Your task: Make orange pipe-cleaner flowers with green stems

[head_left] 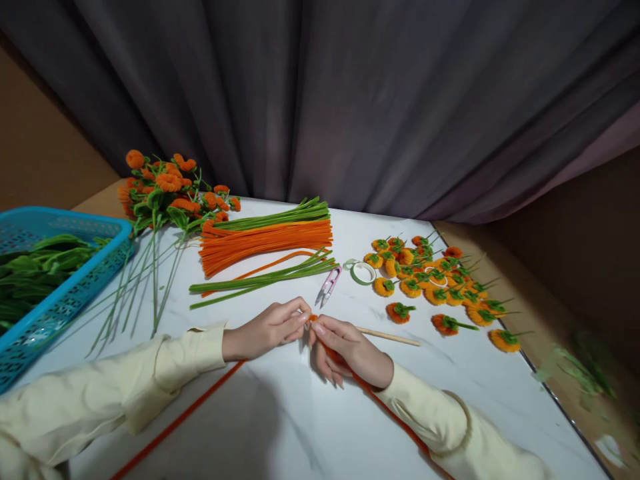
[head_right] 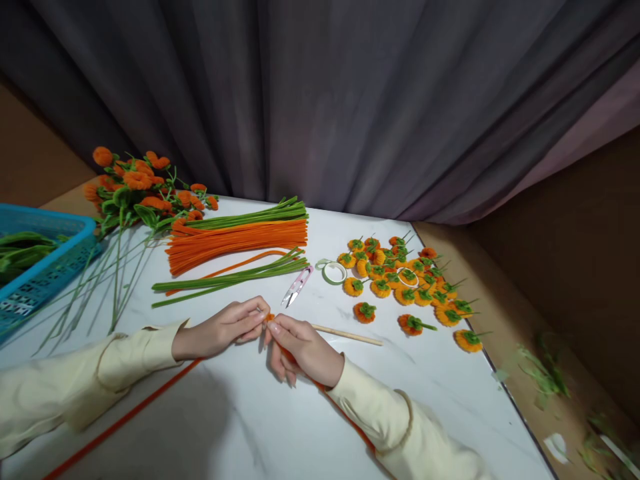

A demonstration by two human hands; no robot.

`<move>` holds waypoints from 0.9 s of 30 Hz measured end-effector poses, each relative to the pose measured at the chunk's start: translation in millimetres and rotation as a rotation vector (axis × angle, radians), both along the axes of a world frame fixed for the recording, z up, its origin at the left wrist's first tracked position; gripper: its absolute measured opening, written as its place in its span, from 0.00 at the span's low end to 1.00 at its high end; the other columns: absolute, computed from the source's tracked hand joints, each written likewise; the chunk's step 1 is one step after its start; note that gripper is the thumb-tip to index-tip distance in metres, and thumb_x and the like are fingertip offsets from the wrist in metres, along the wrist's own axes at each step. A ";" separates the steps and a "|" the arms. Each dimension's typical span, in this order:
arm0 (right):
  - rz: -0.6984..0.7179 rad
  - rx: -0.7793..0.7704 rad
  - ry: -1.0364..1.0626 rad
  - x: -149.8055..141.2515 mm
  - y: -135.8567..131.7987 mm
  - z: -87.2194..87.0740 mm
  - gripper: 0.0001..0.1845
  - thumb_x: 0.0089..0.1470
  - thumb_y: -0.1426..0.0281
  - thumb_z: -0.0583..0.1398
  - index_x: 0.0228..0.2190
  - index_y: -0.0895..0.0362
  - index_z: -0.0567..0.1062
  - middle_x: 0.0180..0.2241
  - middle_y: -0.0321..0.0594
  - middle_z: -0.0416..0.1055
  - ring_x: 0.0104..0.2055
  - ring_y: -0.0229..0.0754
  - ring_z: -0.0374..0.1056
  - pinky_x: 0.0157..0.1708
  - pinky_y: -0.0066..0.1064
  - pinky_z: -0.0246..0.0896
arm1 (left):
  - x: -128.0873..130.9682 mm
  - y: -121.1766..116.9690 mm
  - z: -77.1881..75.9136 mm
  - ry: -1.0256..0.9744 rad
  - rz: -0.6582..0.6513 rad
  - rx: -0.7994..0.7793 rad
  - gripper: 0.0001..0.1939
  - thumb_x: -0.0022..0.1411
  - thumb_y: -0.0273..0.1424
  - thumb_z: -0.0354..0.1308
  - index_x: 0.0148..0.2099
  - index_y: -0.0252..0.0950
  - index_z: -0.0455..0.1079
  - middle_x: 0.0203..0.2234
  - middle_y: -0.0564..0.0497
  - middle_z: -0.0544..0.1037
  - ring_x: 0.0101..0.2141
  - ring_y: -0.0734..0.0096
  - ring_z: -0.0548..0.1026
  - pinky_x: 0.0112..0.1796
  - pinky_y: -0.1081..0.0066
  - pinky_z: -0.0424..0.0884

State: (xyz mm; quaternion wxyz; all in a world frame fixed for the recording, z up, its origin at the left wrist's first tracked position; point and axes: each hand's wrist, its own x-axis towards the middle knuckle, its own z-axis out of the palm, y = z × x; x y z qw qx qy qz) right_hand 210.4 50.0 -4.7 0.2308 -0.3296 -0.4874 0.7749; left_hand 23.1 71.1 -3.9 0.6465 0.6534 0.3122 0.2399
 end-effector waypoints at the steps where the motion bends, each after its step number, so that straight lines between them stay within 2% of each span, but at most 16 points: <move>1: -0.007 -0.004 0.011 -0.3 -0.3 -0.5 0.20 0.56 0.52 0.53 0.29 0.57 0.62 0.12 0.28 0.65 0.08 0.28 0.49 0.08 0.19 0.41 | -0.2 -0.1 0.1 -0.001 0.003 -0.001 0.14 0.66 0.40 0.43 0.34 0.35 0.58 0.16 0.60 0.57 0.18 0.79 0.53 0.21 0.75 0.49; 7: -0.039 0.019 0.029 -1.3 -2.0 -4.8 0.19 0.57 0.54 0.52 0.30 0.58 0.63 0.14 0.31 0.68 0.10 0.29 0.55 0.10 0.18 0.46 | -0.8 -0.4 2.2 0.023 0.006 0.023 0.13 0.66 0.39 0.44 0.36 0.35 0.58 0.16 0.60 0.58 0.18 0.79 0.54 0.21 0.75 0.51; 12: -0.032 0.013 0.062 -3.1 -1.9 -5.9 0.19 0.57 0.54 0.52 0.29 0.58 0.63 0.14 0.31 0.68 0.10 0.29 0.54 0.12 0.19 0.51 | 0.1 -1.3 3.0 0.056 0.002 0.088 0.12 0.66 0.39 0.43 0.35 0.36 0.58 0.15 0.61 0.57 0.18 0.79 0.54 0.22 0.75 0.52; 19: -0.059 0.050 0.055 -4.9 -2.9 -5.3 0.19 0.57 0.53 0.52 0.29 0.58 0.62 0.14 0.31 0.68 0.10 0.28 0.54 0.12 0.19 0.52 | -1.7 -2.6 1.8 0.082 0.001 0.144 0.14 0.66 0.40 0.42 0.34 0.35 0.59 0.15 0.60 0.60 0.18 0.79 0.57 0.23 0.75 0.54; 27: -0.065 0.070 0.052 -4.3 -3.4 -5.8 0.19 0.57 0.53 0.52 0.29 0.57 0.62 0.15 0.31 0.68 0.10 0.28 0.53 0.12 0.20 0.53 | -0.1 -4.1 4.0 0.090 0.027 0.152 0.15 0.67 0.40 0.42 0.34 0.34 0.60 0.16 0.60 0.58 0.19 0.79 0.55 0.23 0.76 0.53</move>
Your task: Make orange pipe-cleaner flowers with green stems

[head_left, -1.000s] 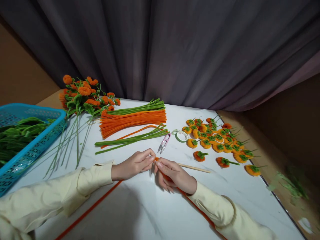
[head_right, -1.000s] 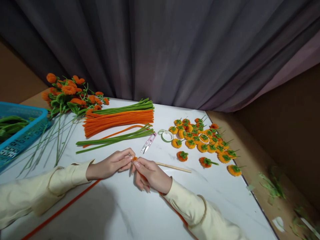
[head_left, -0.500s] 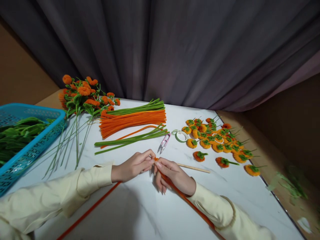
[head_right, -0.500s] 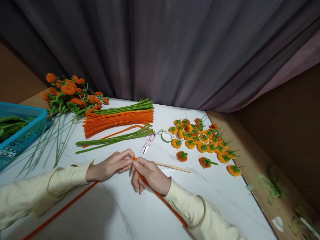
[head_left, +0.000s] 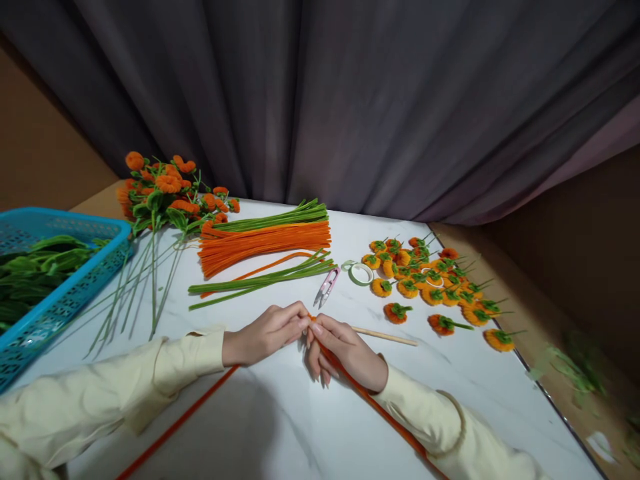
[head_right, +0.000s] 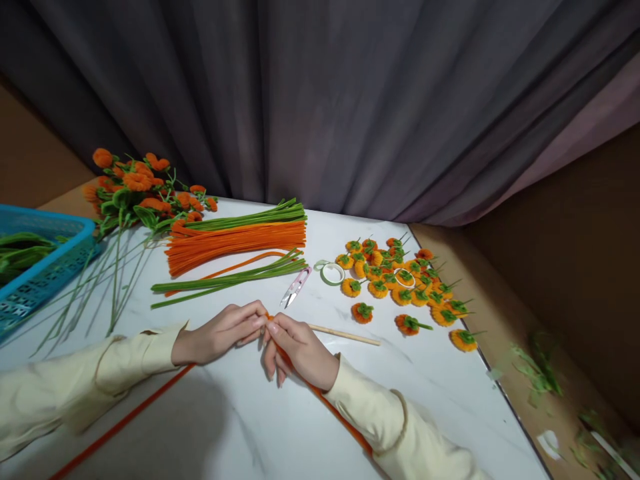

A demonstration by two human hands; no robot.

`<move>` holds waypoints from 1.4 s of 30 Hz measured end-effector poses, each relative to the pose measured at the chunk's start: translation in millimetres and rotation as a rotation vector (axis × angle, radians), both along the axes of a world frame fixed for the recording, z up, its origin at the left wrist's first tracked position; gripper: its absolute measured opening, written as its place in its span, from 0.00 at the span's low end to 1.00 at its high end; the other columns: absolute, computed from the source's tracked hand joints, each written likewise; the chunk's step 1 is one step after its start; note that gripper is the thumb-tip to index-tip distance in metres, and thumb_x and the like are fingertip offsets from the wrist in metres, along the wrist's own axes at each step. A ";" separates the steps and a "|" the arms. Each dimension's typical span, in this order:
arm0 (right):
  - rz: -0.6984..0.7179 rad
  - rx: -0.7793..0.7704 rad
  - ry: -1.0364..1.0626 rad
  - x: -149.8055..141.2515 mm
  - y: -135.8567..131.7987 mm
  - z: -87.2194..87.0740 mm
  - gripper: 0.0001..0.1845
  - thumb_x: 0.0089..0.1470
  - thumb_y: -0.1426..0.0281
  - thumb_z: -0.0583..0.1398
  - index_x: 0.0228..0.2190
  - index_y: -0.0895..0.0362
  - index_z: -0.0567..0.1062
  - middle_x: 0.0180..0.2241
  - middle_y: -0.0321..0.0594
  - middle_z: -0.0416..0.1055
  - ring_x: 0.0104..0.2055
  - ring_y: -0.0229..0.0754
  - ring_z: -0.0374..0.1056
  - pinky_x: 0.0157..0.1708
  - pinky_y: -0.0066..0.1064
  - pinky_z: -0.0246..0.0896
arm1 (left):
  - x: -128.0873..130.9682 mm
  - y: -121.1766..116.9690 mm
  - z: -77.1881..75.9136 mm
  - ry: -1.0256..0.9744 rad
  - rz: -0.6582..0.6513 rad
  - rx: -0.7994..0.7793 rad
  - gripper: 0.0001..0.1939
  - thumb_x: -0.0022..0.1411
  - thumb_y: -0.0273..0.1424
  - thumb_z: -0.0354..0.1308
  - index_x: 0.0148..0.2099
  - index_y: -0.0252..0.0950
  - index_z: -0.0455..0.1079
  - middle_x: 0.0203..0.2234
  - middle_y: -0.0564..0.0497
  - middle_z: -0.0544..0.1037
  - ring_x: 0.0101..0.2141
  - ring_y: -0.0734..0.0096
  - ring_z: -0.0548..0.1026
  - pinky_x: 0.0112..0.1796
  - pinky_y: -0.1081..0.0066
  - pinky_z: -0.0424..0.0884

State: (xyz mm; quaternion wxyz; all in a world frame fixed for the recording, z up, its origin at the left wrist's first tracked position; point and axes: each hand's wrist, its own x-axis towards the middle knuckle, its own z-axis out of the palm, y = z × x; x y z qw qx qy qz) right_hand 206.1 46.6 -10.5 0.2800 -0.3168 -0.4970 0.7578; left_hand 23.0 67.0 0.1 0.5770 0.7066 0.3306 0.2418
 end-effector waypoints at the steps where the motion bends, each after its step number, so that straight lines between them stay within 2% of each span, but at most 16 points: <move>1: 0.001 0.003 0.000 0.1 -0.2 -0.2 0.19 0.57 0.53 0.52 0.29 0.57 0.61 0.15 0.31 0.68 0.11 0.28 0.53 0.12 0.20 0.53 | 0.4 -0.1 0.0 0.001 0.000 -0.002 0.15 0.67 0.40 0.42 0.34 0.34 0.60 0.16 0.61 0.57 0.19 0.79 0.55 0.23 0.76 0.53; 7: -0.007 0.010 0.021 -0.1 -0.4 -2.7 0.17 0.58 0.55 0.52 0.34 0.56 0.60 0.17 0.28 0.67 0.11 0.28 0.53 0.13 0.21 0.59 | 0.3 -0.2 -1.1 0.002 -0.008 -0.001 0.15 0.67 0.38 0.41 0.34 0.34 0.59 0.16 0.61 0.57 0.19 0.79 0.54 0.23 0.76 0.53; 12: -0.011 0.095 0.030 0.6 -0.1 -7.7 0.14 0.61 0.57 0.51 0.35 0.56 0.60 0.21 0.29 0.67 0.13 0.28 0.57 0.12 0.21 0.57 | -0.8 1.0 -1.0 0.026 -0.019 0.024 0.14 0.67 0.38 0.41 0.34 0.35 0.59 0.16 0.61 0.57 0.19 0.79 0.54 0.23 0.76 0.52; 15: -0.021 0.115 0.024 0.9 -0.8 -7.6 0.13 0.61 0.58 0.50 0.34 0.56 0.60 0.21 0.29 0.66 0.12 0.27 0.55 0.11 0.19 0.53 | -0.6 0.9 1.1 0.025 -0.018 0.019 0.15 0.67 0.38 0.41 0.33 0.35 0.58 0.16 0.61 0.57 0.19 0.79 0.54 0.23 0.76 0.52; 20: -0.035 0.067 0.025 0.9 -0.3 -2.3 0.14 0.59 0.57 0.53 0.33 0.56 0.60 0.19 0.27 0.64 0.11 0.25 0.43 0.09 0.17 0.38 | 0.0 -0.7 2.9 0.046 -0.016 0.045 0.15 0.67 0.38 0.40 0.32 0.35 0.58 0.17 0.60 0.57 0.20 0.79 0.54 0.23 0.76 0.53; 23: -0.025 0.056 0.016 1.2 1.4 1.6 0.16 0.57 0.56 0.54 0.33 0.57 0.61 0.17 0.27 0.63 0.12 0.25 0.42 0.10 0.18 0.34 | 0.3 -1.3 2.6 0.078 -0.025 0.073 0.14 0.67 0.37 0.40 0.32 0.35 0.58 0.17 0.60 0.56 0.20 0.79 0.54 0.23 0.76 0.52; 33: -0.029 0.078 -0.039 3.0 2.2 6.9 0.17 0.55 0.56 0.56 0.31 0.59 0.64 0.16 0.27 0.61 0.12 0.24 0.41 0.11 0.19 0.34 | -1.1 0.0 3.8 0.150 -0.060 0.167 0.14 0.67 0.37 0.39 0.33 0.36 0.59 0.19 0.59 0.58 0.21 0.78 0.56 0.24 0.76 0.54; 39: -0.109 0.119 -0.057 1.8 1.4 5.5 0.17 0.55 0.56 0.57 0.30 0.58 0.65 0.18 0.29 0.62 0.13 0.25 0.44 0.12 0.21 0.37 | 0.0 -0.7 2.8 0.168 -0.033 0.219 0.13 0.67 0.35 0.38 0.34 0.36 0.58 0.19 0.59 0.58 0.21 0.78 0.56 0.24 0.76 0.54; 42: -0.160 0.202 -0.139 2.1 0.6 3.3 0.16 0.56 0.56 0.56 0.31 0.58 0.65 0.18 0.29 0.62 0.13 0.27 0.46 0.13 0.22 0.39 | 1.0 -0.1 2.3 0.169 -0.032 0.236 0.12 0.67 0.35 0.38 0.34 0.36 0.58 0.19 0.59 0.58 0.21 0.77 0.56 0.24 0.76 0.54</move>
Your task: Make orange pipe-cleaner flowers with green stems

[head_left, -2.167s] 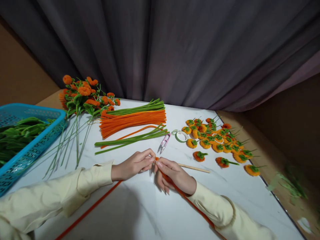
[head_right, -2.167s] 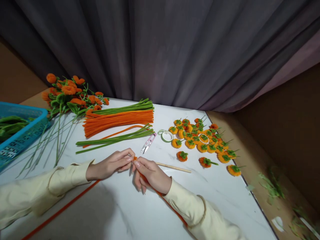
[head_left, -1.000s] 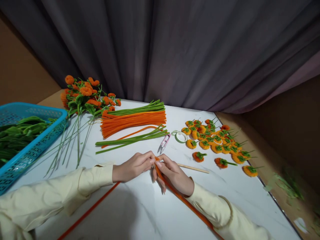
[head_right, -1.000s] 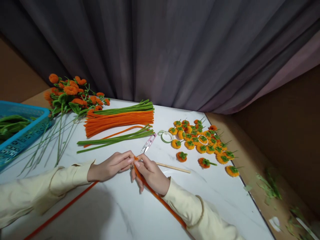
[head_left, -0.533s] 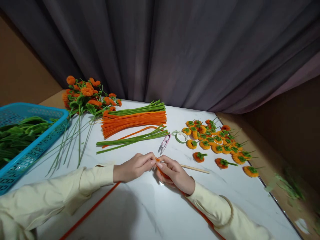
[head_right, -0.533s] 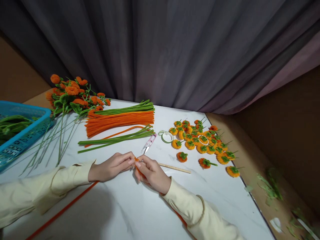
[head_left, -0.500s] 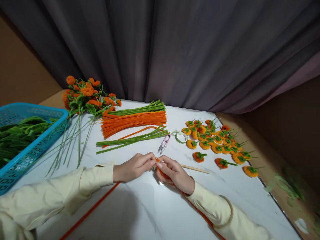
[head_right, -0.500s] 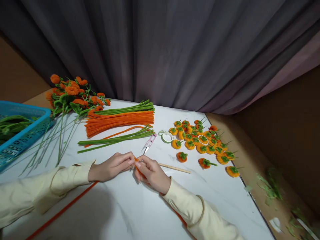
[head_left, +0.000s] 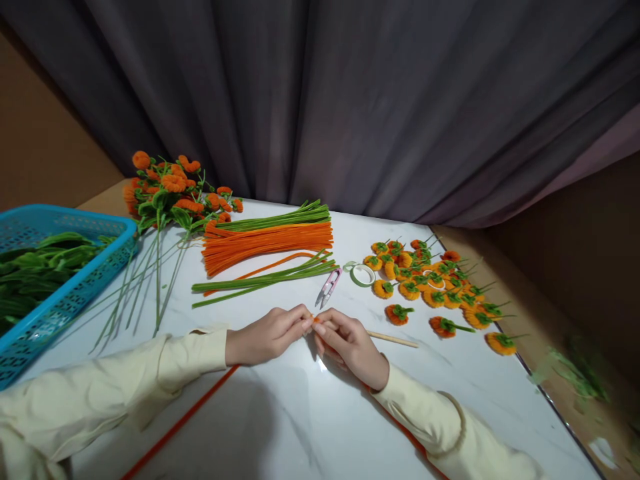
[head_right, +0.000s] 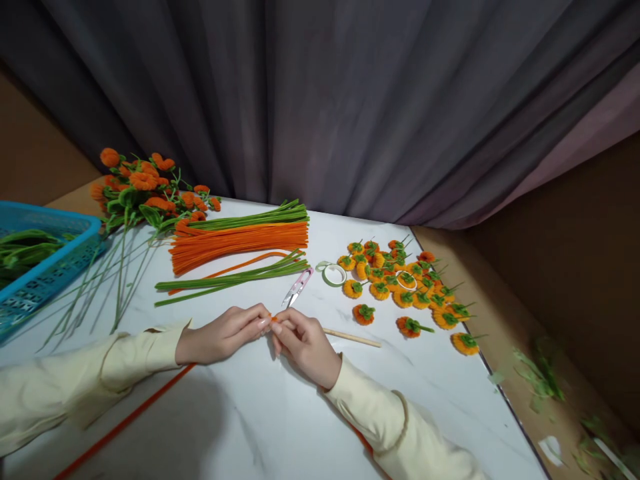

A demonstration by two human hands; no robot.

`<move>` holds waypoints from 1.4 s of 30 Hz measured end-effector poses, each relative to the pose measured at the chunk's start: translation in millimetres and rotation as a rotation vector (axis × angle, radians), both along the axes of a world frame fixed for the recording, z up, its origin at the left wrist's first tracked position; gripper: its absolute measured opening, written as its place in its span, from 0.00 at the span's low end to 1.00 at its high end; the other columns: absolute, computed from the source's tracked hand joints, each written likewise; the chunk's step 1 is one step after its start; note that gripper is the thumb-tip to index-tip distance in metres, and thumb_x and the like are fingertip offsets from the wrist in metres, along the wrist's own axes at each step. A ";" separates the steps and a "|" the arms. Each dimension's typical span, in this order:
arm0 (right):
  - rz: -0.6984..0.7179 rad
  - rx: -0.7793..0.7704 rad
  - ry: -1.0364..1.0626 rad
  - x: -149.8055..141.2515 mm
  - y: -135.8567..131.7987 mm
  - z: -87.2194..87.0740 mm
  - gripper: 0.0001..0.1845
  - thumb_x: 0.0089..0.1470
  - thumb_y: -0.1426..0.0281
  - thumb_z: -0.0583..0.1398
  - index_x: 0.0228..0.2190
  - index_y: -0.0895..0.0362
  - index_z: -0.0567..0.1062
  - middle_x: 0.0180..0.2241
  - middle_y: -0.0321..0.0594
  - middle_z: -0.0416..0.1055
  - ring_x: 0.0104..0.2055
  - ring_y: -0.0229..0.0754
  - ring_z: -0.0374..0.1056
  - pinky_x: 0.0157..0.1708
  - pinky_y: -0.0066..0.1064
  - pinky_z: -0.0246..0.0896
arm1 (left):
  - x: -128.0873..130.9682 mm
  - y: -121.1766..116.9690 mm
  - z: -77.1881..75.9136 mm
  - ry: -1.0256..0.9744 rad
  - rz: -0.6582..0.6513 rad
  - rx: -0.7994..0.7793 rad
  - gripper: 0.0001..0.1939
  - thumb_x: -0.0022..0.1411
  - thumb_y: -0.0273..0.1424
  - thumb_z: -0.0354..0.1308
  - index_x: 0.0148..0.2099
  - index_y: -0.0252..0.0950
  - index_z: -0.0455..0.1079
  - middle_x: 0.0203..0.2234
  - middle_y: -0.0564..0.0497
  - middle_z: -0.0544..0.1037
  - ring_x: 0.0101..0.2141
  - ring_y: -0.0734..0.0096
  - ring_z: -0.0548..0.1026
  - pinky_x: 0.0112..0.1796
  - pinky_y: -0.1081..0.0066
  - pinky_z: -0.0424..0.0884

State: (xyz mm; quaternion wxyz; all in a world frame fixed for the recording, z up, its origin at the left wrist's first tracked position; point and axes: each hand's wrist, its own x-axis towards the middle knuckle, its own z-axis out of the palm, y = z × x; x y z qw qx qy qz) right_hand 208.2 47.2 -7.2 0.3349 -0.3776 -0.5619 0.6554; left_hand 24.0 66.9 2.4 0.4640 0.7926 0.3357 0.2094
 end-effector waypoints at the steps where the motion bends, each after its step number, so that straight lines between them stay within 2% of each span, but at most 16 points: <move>1: -0.020 0.049 -0.048 0.4 -0.5 -0.6 0.16 0.57 0.57 0.55 0.30 0.58 0.66 0.18 0.30 0.62 0.14 0.28 0.47 0.14 0.22 0.41 | 0.3 0.1 0.0 0.003 -0.004 0.009 0.12 0.67 0.34 0.38 0.34 0.36 0.58 0.19 0.59 0.58 0.21 0.77 0.56 0.24 0.76 0.54; 5: -0.052 0.309 -0.225 3.0 -3.1 -1.4 0.14 0.60 0.60 0.52 0.30 0.58 0.66 0.19 0.32 0.64 0.19 0.31 0.55 0.20 0.24 0.49 | 0.7 0.0 1.2 0.030 -0.027 0.040 0.11 0.67 0.32 0.38 0.35 0.37 0.57 0.20 0.59 0.57 0.21 0.77 0.57 0.25 0.75 0.55; 11: -0.033 0.761 -0.478 6.4 -7.6 -5.2 0.09 0.62 0.70 0.46 0.35 0.57 0.65 0.23 0.35 0.66 0.22 0.34 0.60 0.25 0.25 0.55 | 1.2 -1.0 2.3 0.048 -0.039 0.068 0.10 0.67 0.32 0.38 0.36 0.37 0.57 0.20 0.59 0.58 0.21 0.76 0.57 0.26 0.75 0.55; 15: -0.025 1.099 -0.754 4.4 -9.4 -10.9 0.11 0.61 0.75 0.43 0.36 0.60 0.64 0.22 0.37 0.66 0.21 0.37 0.61 0.23 0.27 0.54 | 1.9 -0.3 0.8 0.037 -0.006 0.063 0.10 0.67 0.32 0.39 0.35 0.37 0.57 0.19 0.59 0.58 0.20 0.77 0.57 0.25 0.75 0.55; 19: -0.068 1.327 -0.941 0.2 -10.4 -12.9 0.15 0.59 0.79 0.42 0.43 0.66 0.63 0.25 0.43 0.69 0.24 0.40 0.65 0.20 0.29 0.55 | 2.6 0.3 -1.1 0.027 0.044 0.048 0.10 0.66 0.33 0.41 0.34 0.36 0.59 0.18 0.59 0.59 0.19 0.78 0.56 0.24 0.76 0.55; 24: -0.072 1.369 -1.025 -0.3 -9.9 -13.1 0.16 0.59 0.80 0.42 0.46 0.69 0.62 0.26 0.44 0.69 0.25 0.41 0.66 0.19 0.29 0.58 | 4.7 0.0 -1.1 0.016 0.119 0.045 0.12 0.65 0.34 0.43 0.33 0.35 0.62 0.17 0.59 0.59 0.19 0.79 0.56 0.22 0.77 0.55; 30: -0.030 1.422 -1.087 -1.0 -9.4 -11.1 0.18 0.58 0.81 0.43 0.49 0.71 0.60 0.28 0.46 0.69 0.26 0.42 0.66 0.19 0.30 0.58 | 5.9 -1.7 -1.6 0.003 0.187 0.080 0.12 0.63 0.33 0.45 0.32 0.34 0.65 0.17 0.58 0.64 0.19 0.80 0.57 0.22 0.78 0.55; 36: -0.044 1.462 -1.150 -3.9 -10.5 -8.3 0.17 0.58 0.82 0.42 0.48 0.72 0.60 0.26 0.45 0.68 0.24 0.42 0.65 0.17 0.30 0.57 | 4.5 -5.0 -2.7 -0.010 0.137 0.135 0.07 0.61 0.31 0.47 0.34 0.34 0.63 0.20 0.56 0.66 0.19 0.80 0.59 0.22 0.78 0.57; 42: 0.010 1.453 -1.200 -5.3 -13.2 -8.3 0.17 0.58 0.81 0.47 0.48 0.72 0.62 0.29 0.49 0.68 0.26 0.41 0.66 0.17 0.29 0.56 | 2.9 -6.0 -3.2 0.028 0.081 0.197 0.07 0.62 0.29 0.44 0.34 0.35 0.62 0.20 0.56 0.65 0.19 0.79 0.59 0.22 0.78 0.57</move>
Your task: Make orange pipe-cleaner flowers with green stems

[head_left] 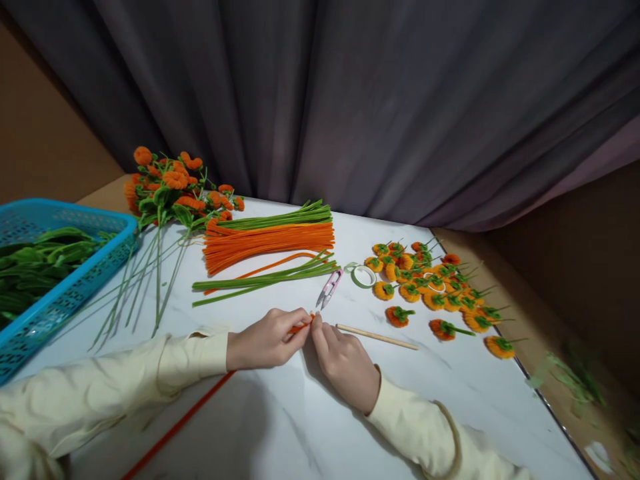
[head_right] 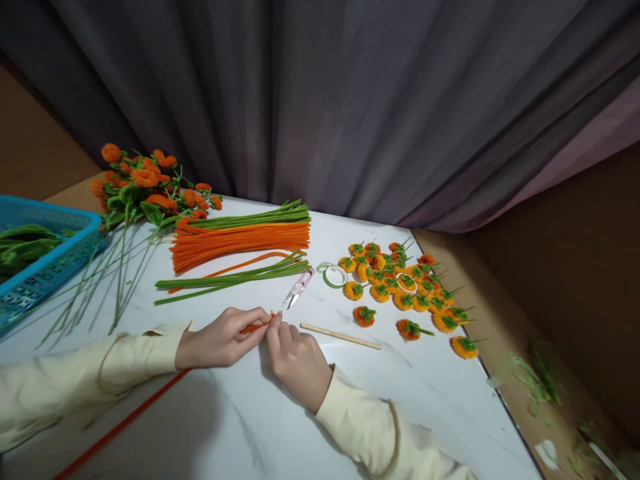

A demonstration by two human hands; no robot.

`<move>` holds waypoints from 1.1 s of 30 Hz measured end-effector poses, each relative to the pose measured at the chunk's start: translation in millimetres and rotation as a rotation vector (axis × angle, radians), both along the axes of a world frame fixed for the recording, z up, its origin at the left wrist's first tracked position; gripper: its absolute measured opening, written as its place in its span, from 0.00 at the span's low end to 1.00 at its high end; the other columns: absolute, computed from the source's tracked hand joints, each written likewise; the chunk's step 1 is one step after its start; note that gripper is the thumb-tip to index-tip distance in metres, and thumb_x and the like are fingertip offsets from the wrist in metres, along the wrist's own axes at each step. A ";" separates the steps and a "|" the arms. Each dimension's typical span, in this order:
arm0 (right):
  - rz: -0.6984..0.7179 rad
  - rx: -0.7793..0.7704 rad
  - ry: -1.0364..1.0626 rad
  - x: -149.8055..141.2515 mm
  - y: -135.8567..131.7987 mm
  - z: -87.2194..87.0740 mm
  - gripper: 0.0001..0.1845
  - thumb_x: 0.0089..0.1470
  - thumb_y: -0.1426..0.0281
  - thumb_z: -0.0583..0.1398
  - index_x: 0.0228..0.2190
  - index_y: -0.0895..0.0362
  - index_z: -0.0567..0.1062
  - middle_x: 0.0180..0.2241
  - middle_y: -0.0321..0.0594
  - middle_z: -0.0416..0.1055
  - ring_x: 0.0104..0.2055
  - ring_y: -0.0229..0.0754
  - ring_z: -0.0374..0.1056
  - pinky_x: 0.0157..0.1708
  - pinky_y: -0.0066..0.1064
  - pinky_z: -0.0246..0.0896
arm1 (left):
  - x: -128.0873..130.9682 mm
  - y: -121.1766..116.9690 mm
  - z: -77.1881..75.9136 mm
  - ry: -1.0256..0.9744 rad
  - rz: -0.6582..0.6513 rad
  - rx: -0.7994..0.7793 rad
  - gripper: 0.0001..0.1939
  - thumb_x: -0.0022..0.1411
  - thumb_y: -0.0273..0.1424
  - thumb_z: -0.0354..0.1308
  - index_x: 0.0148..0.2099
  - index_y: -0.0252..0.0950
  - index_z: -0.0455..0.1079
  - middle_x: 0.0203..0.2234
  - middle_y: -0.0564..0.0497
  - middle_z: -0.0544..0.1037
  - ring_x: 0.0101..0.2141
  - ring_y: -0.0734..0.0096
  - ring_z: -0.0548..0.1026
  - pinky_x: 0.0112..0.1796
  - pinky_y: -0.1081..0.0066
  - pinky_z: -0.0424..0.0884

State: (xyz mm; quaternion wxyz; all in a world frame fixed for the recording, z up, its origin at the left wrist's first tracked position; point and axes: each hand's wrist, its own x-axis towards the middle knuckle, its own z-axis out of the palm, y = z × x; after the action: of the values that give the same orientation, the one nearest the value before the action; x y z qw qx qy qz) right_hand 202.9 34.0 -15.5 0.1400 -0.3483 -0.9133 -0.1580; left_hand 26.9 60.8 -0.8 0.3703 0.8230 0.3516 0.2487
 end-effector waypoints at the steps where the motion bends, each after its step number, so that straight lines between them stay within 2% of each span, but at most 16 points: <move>1: -0.006 0.006 -0.014 -0.7 -0.4 0.3 0.17 0.58 0.81 0.46 0.48 0.72 0.62 0.29 0.49 0.68 0.26 0.42 0.65 0.17 0.29 0.55 | -0.2 0.1 -0.1 -0.002 -0.014 0.005 0.07 0.62 0.28 0.44 0.35 0.35 0.62 0.20 0.56 0.65 0.19 0.79 0.58 0.22 0.78 0.57; 6: -0.017 0.033 -0.066 -2.1 -0.3 0.9 0.18 0.58 0.81 0.44 0.47 0.71 0.63 0.27 0.49 0.69 0.25 0.42 0.65 0.15 0.30 0.53 | -0.8 0.7 -0.7 -0.061 -0.043 -0.020 0.07 0.62 0.28 0.44 0.36 0.33 0.63 0.18 0.57 0.63 0.18 0.80 0.56 0.21 0.78 0.55; 9: 0.000 -0.006 0.024 0.5 1.9 -0.4 0.17 0.59 0.80 0.43 0.45 0.70 0.65 0.27 0.48 0.70 0.25 0.42 0.66 0.17 0.30 0.55 | -0.2 1.6 -0.3 -0.086 0.006 -0.057 0.08 0.62 0.29 0.46 0.33 0.33 0.64 0.17 0.59 0.61 0.18 0.80 0.55 0.21 0.78 0.54; 12: -0.009 -0.223 0.321 3.2 5.0 -0.8 0.15 0.61 0.77 0.43 0.44 0.65 0.65 0.27 0.43 0.71 0.25 0.39 0.67 0.22 0.27 0.59 | 0.7 2.9 0.8 -0.085 0.093 -0.105 0.09 0.62 0.30 0.47 0.32 0.33 0.65 0.16 0.59 0.60 0.19 0.80 0.55 0.22 0.78 0.54; 15: -0.072 -0.488 0.636 3.6 7.2 1.0 0.10 0.62 0.73 0.47 0.40 0.59 0.67 0.29 0.40 0.73 0.27 0.36 0.69 0.28 0.25 0.62 | 1.0 4.2 1.7 -0.088 0.119 -0.145 0.10 0.63 0.32 0.48 0.33 0.33 0.67 0.16 0.59 0.62 0.19 0.80 0.57 0.23 0.79 0.56; 18: -0.101 -0.602 0.743 3.1 7.6 2.9 0.09 0.62 0.70 0.49 0.34 0.57 0.68 0.25 0.37 0.71 0.24 0.35 0.67 0.27 0.24 0.60 | 0.6 4.8 2.1 -0.107 0.118 -0.152 0.10 0.62 0.32 0.48 0.35 0.32 0.68 0.21 0.55 0.68 0.22 0.79 0.61 0.25 0.78 0.59; 33: -0.034 -0.532 0.692 4.9 5.9 0.0 0.10 0.61 0.71 0.48 0.35 0.58 0.68 0.24 0.38 0.70 0.23 0.35 0.66 0.25 0.23 0.58 | 0.2 4.3 0.0 -0.138 0.110 -0.078 0.09 0.61 0.31 0.50 0.34 0.31 0.69 0.22 0.54 0.71 0.22 0.80 0.63 0.25 0.81 0.60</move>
State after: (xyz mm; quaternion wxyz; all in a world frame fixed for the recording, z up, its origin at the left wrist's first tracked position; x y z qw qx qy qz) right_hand 207.8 39.9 -15.5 0.3405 -0.4197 -0.8156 0.2066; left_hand 27.1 65.2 -0.8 0.4114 0.7682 0.3794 0.3109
